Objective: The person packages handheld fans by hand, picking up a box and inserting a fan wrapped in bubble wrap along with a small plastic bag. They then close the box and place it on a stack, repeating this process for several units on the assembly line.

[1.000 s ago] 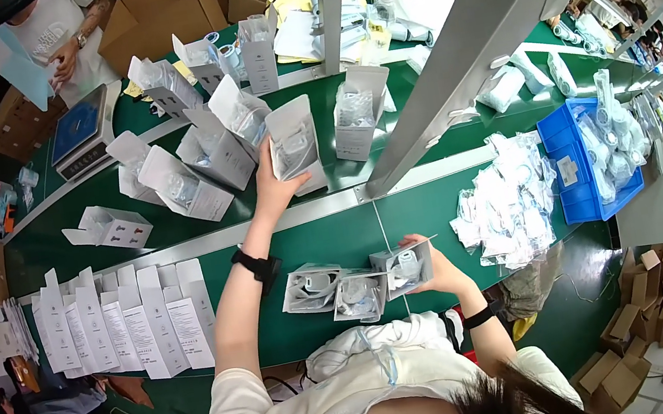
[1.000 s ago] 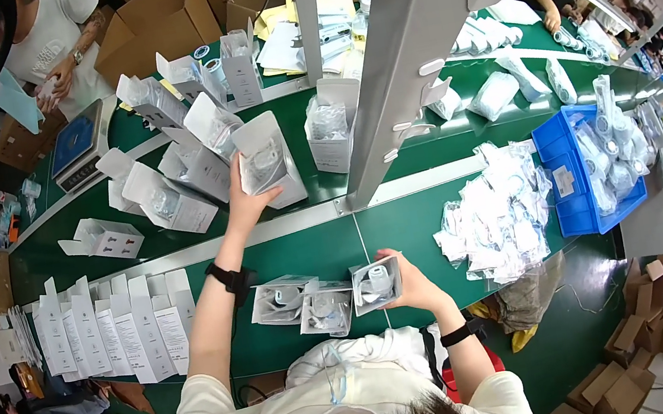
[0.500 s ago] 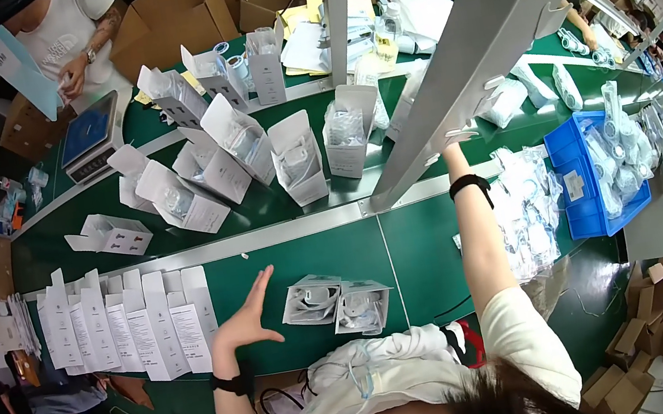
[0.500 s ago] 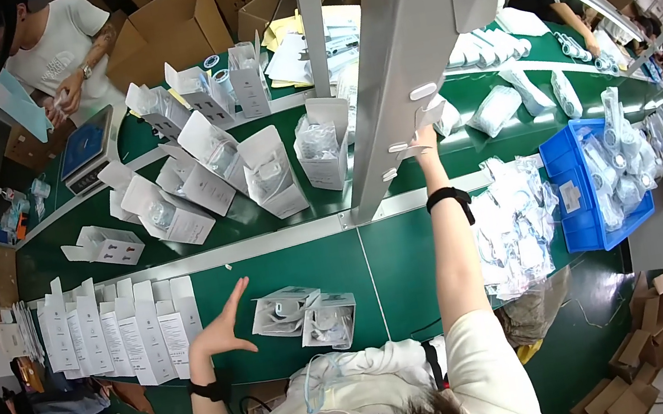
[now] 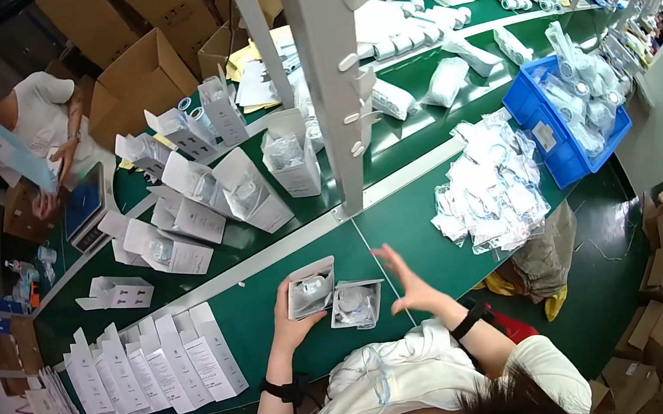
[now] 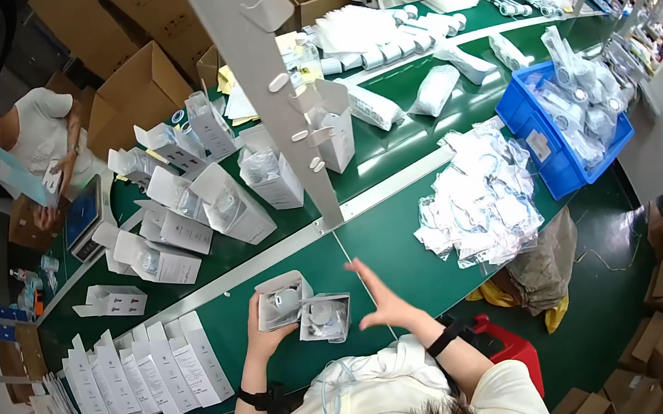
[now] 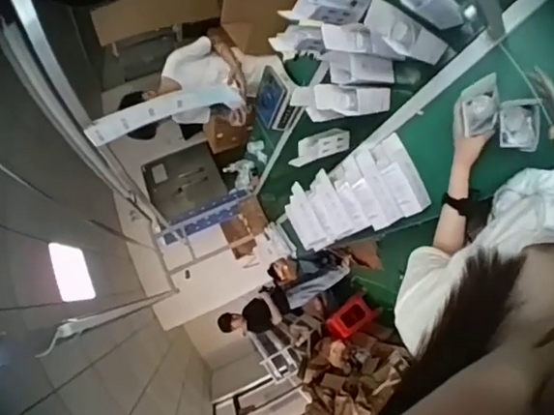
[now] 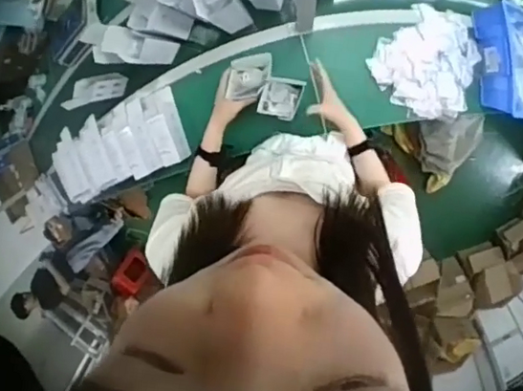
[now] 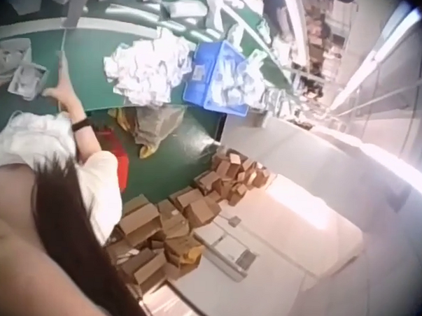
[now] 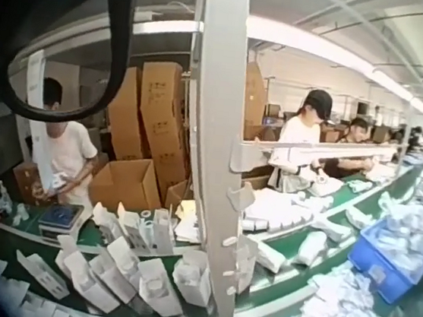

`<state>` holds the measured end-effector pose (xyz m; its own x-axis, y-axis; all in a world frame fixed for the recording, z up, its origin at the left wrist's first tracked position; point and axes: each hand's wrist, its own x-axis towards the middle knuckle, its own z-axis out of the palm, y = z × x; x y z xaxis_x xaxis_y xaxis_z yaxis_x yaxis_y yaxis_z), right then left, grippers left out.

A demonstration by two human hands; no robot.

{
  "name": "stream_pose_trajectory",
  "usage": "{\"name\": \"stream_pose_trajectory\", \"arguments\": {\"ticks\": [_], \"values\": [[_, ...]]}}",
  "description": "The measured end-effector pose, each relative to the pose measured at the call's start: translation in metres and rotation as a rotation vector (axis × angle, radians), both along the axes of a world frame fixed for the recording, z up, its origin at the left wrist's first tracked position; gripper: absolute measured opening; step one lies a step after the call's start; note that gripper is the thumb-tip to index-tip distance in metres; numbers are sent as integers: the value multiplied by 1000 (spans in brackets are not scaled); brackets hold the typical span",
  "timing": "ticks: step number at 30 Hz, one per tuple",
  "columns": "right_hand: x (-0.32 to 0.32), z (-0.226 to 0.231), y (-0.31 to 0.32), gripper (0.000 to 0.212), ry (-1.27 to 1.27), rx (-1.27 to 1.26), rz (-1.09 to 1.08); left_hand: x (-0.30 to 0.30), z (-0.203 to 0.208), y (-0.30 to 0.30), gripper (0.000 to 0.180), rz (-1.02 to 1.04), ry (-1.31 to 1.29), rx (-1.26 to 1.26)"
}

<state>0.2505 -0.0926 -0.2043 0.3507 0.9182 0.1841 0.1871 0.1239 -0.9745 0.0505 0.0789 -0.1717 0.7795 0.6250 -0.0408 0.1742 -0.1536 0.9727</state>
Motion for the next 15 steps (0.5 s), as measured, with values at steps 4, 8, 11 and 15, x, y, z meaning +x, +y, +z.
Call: {"name": "stream_pose_trajectory", "arguments": {"ticks": [4,8,11,15], "values": [[-32,-23,-6,102,70,-163,-64,32,4,-19,82,40,-45,-14],[29,4,-23,100,-7,-227,-30,79,26,-41,82,135,-28,51],[110,36,-34,92,122,-160,-168,126,35,-79,84,149,-191,-14],[224,41,5,85,175,-42,-449,220,14,-86,85,292,-215,-73]]}}
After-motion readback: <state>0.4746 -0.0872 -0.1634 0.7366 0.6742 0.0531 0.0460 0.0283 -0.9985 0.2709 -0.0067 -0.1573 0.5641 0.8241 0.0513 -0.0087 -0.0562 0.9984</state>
